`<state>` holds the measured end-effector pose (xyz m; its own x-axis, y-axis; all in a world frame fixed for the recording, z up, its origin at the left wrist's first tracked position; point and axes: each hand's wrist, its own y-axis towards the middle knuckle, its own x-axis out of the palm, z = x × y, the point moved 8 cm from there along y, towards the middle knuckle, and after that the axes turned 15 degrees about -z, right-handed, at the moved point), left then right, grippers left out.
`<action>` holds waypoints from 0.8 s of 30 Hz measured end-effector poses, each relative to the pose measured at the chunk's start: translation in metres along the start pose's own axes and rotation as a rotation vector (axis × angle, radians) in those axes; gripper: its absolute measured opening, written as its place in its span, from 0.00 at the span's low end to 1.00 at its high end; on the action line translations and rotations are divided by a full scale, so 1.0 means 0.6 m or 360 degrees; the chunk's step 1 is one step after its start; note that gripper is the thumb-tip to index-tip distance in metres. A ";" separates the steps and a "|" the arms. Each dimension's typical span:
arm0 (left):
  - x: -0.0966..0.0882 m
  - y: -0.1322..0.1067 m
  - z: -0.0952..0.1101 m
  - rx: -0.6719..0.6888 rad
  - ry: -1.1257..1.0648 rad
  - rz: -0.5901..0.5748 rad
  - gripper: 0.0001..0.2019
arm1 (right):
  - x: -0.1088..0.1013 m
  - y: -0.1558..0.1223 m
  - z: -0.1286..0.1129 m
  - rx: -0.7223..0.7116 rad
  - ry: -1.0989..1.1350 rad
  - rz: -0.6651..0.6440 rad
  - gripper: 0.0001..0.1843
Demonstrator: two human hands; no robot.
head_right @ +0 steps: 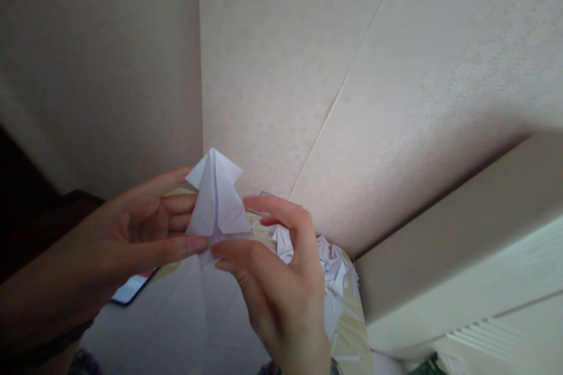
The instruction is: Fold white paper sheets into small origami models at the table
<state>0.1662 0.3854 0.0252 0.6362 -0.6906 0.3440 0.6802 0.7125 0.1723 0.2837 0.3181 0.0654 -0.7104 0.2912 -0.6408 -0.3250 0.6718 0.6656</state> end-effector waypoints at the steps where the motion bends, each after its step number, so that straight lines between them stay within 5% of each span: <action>1: 0.000 0.000 -0.001 -0.0005 -0.0017 -0.0003 0.34 | 0.000 0.000 -0.001 -0.0011 -0.0013 0.0010 0.10; 11: 0.016 0.000 -0.001 0.0092 -0.0087 -0.0242 0.34 | -0.004 0.000 -0.001 0.0023 -0.0021 0.0149 0.06; 16: 0.012 -0.005 -0.003 0.0043 -0.0007 -0.0183 0.37 | -0.006 -0.001 -0.002 0.0050 -0.0037 0.0175 0.07; 24: 0.012 0.002 0.000 0.0113 -0.0007 -0.0189 0.24 | -0.002 0.000 -0.003 -0.0022 0.0024 0.0119 0.10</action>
<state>0.1714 0.3811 0.0278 0.5511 -0.7702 0.3212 0.7231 0.6329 0.2768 0.2837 0.3164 0.0667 -0.7423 0.3296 -0.5834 -0.2794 0.6391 0.7166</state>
